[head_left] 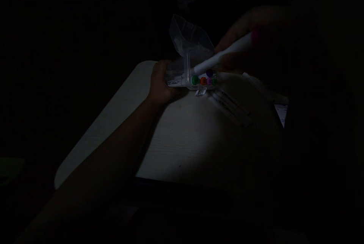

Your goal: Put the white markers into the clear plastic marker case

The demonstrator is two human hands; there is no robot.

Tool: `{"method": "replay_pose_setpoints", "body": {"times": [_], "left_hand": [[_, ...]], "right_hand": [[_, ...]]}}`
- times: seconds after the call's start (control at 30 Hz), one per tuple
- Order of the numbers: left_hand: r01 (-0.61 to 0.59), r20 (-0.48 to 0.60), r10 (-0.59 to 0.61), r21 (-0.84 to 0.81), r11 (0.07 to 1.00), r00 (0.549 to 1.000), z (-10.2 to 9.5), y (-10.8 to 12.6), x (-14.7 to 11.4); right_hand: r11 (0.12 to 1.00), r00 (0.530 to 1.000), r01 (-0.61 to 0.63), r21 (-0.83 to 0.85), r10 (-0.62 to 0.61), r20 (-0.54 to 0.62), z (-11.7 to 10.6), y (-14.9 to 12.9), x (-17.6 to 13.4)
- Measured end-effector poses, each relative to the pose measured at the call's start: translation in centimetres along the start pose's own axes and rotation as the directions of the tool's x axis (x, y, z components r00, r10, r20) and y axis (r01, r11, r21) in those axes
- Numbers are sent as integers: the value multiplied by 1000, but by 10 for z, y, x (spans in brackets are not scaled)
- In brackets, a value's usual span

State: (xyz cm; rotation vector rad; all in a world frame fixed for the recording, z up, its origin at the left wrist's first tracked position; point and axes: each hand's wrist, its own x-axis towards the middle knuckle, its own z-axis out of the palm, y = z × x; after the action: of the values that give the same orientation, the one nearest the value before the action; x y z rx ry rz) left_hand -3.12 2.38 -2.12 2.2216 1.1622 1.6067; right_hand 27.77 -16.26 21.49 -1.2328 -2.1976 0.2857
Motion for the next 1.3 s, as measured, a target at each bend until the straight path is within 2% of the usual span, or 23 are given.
{"method": "replay_pose_setpoints", "body": {"times": [0.1,0.23,0.4,0.47,0.6,0.7,0.8,0.9,1.03,1.2,1.3], "left_hand": [[6,-9,-6,-11,1000,1000,1,1,0],[4,-5,-4,-23,1000,1000,0,-1,0],[10,-9,-10,-15,1000,1000,-1,3,0],[0,-7,0,-16,1000,1000,-1,5,2],[-2,3,3,-38,999,1000,0,6,4],[-12,-7,11,-44,999,1000,0,8,6],[-9,-30,8,-56,998,1000,-2,20,7],[34,-46,-37,-82,996,998,-2,33,9],[22,-21,-24,-101,995,999,-1,28,10],[-32,10,33,-39,999,999,-1,9,7],[-35,-14,35,-2,999,999,-1,9,3]], "right_hand": [[996,998,46,71,-49,44,6,9,2],[994,995,18,107,-29,97,15,13,8],[975,973,-132,178,93,209,20,-1,6],[966,960,-152,208,95,263,22,-2,5],[984,931,-69,164,5,365,30,11,10],[991,912,-62,121,7,410,34,26,13],[990,889,-6,144,-61,454,38,34,13],[987,881,5,161,-80,467,40,27,15],[997,879,-8,78,-30,476,44,4,16],[956,889,-103,-273,212,405,59,-23,15],[945,907,-89,-315,208,366,64,-24,13]]}}
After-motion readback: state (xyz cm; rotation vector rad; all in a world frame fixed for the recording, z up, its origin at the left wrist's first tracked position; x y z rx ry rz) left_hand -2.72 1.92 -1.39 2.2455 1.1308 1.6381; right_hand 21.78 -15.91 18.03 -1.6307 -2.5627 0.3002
